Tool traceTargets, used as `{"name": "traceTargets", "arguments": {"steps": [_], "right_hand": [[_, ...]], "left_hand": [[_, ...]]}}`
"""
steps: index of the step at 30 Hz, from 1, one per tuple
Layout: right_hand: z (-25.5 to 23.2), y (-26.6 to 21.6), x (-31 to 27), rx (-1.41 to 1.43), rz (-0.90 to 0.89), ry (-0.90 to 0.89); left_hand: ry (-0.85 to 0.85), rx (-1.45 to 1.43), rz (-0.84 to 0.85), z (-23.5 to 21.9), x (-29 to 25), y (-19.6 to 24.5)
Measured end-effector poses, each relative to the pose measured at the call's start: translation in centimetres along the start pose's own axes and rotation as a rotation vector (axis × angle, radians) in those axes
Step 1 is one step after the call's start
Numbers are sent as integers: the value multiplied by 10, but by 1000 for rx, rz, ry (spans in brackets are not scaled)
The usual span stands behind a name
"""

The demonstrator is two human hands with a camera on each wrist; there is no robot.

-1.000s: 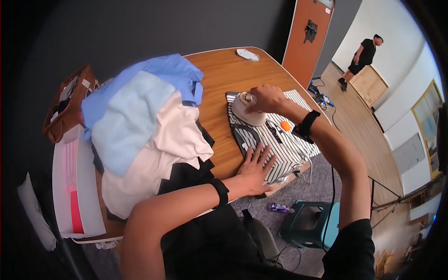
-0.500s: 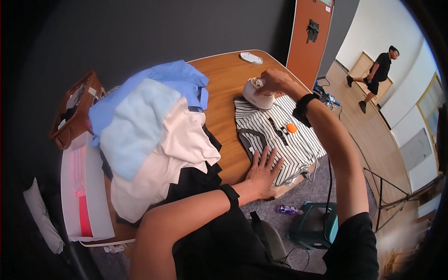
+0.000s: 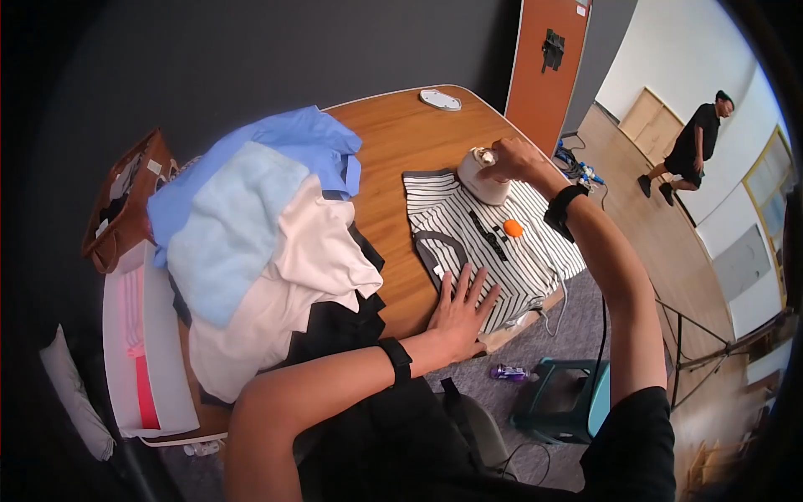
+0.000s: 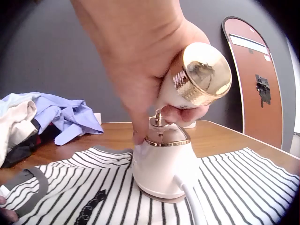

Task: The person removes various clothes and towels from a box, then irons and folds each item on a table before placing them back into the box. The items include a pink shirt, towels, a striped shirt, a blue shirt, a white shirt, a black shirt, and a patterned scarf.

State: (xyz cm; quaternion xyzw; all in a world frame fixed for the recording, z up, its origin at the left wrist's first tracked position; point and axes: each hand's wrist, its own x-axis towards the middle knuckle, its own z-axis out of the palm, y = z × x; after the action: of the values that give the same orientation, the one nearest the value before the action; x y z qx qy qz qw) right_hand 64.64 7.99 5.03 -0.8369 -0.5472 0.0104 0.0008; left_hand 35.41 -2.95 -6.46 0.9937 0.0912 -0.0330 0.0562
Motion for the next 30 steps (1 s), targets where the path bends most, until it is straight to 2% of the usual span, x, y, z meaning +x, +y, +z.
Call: {"name": "traceTargets", "arguments": {"steps": [4,8,11,12,13,17,20,23,27,30], "right_hand": [[0,30,10,-129,94,68],[1,74,-3,-130,195,213],[-13,112,-29,-127,334,123],[-9,133,-35,-147,350,182],[-10,146,-42,-162,406,169],[-25,181,-79,-153,566,75],[-26,195,-97,-101,554,27],[-14,202,-101,-101,428,71],[-2,201,-93,-72,340,87],[-5,195,-92,-104,304,30]], "left_hand": [[-8,-12,3,-1,0,-1],[-16,-23,1,-2,0,-1],[-30,-21,-5,-3,0,1],[-44,-13,-7,-3,0,0],[-57,-5,-4,-4,0,0],[-83,48,-14,-13,-16,-2],[-49,100,-17,-7,-42,-5],[-39,138,4,-8,-58,-7],[26,77,44,-6,-61,-16],[110,-32,74,-1,-64,-22]]}}
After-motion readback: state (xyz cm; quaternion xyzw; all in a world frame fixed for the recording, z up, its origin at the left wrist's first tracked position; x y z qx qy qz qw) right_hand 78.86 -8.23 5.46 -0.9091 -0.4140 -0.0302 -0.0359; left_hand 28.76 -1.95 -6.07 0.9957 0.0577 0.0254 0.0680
